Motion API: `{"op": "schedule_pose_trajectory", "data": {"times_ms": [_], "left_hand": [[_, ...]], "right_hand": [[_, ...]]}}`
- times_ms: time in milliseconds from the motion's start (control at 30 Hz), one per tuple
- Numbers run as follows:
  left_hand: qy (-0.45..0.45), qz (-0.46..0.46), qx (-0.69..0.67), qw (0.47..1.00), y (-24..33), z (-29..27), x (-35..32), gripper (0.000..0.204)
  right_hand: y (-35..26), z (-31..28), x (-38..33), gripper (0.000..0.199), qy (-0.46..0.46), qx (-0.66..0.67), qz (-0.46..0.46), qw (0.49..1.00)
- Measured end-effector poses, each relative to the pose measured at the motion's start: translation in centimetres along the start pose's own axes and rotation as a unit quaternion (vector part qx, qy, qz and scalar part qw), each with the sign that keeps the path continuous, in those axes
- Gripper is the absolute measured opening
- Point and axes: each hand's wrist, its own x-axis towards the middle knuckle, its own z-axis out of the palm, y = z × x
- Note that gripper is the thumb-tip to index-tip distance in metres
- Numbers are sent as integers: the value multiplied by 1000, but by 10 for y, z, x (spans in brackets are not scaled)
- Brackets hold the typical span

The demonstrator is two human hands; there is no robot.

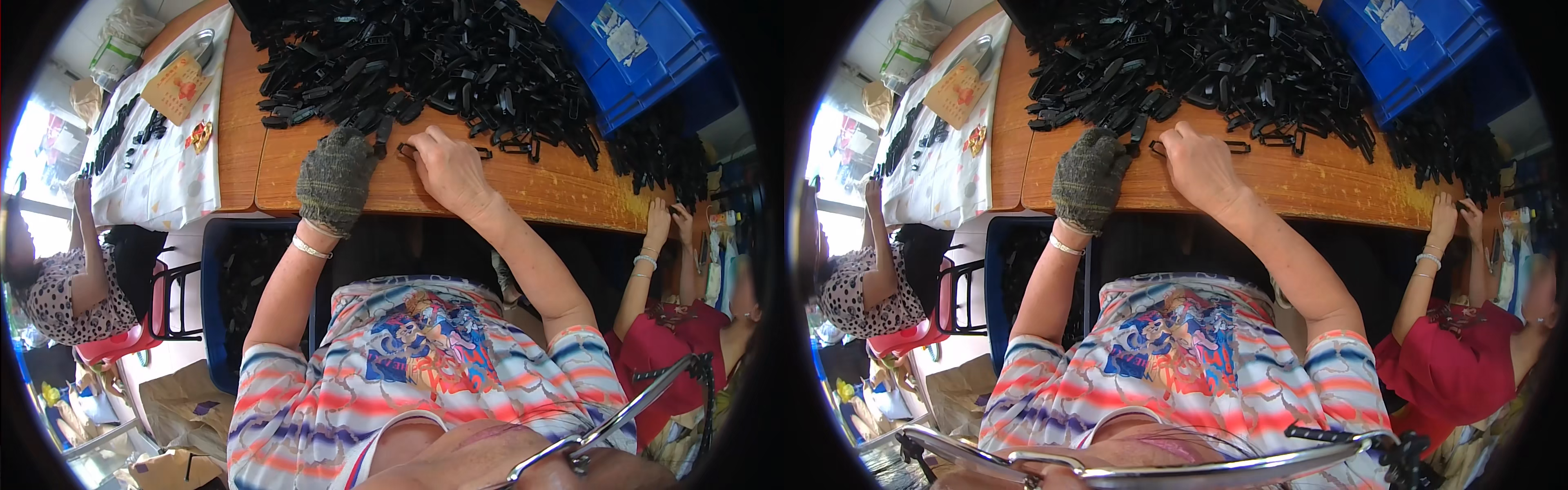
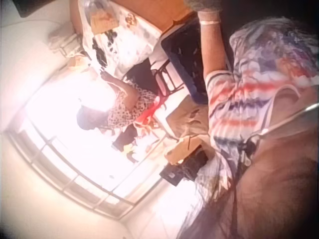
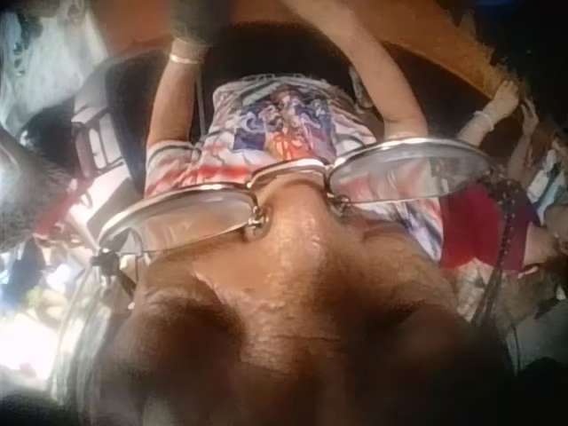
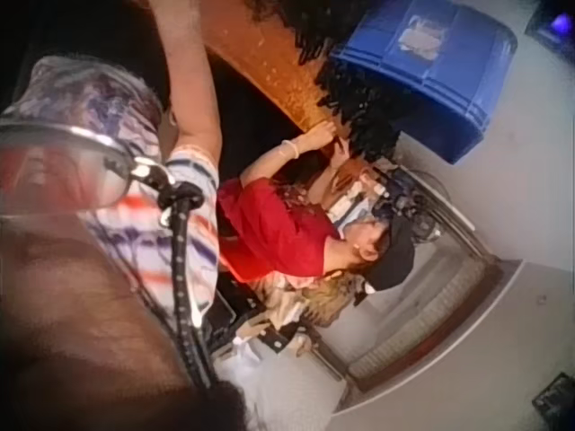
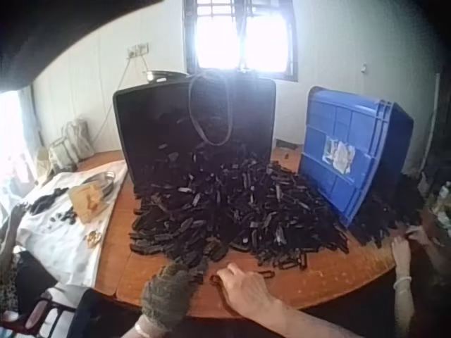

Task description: The person assembles plastic components by picking up parts from the pile on the table and fitting them together by hand.

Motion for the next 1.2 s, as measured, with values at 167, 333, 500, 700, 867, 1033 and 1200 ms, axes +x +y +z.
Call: {"op": "schedule_pose_trajectory", "data": {"times_ms": [167,333,500,700,867,1033,1200], "left_hand": [[6,-25,-49,998,1,-1,-8,15],[34,-307,-550,776,28,-1,-11,27],[21,-324,-581,747,28,-11,-17,31],[8,-337,-609,718,27,-15,-20,32],[7,-316,-630,709,23,-11,-20,33],[12,-317,-617,720,25,-13,-21,33],[0,-305,-590,748,28,-14,-26,31]], "right_hand": [[-8,-4,6,16,33,52,21,998],[-42,-2,8,22,123,119,2,985],[-53,3,-3,34,162,254,-3,954],[-65,-12,-9,31,39,523,191,829],[-58,-8,-4,29,152,440,72,882],[-58,-10,-5,31,128,359,56,923],[-55,-10,-9,33,109,348,51,930]]}}
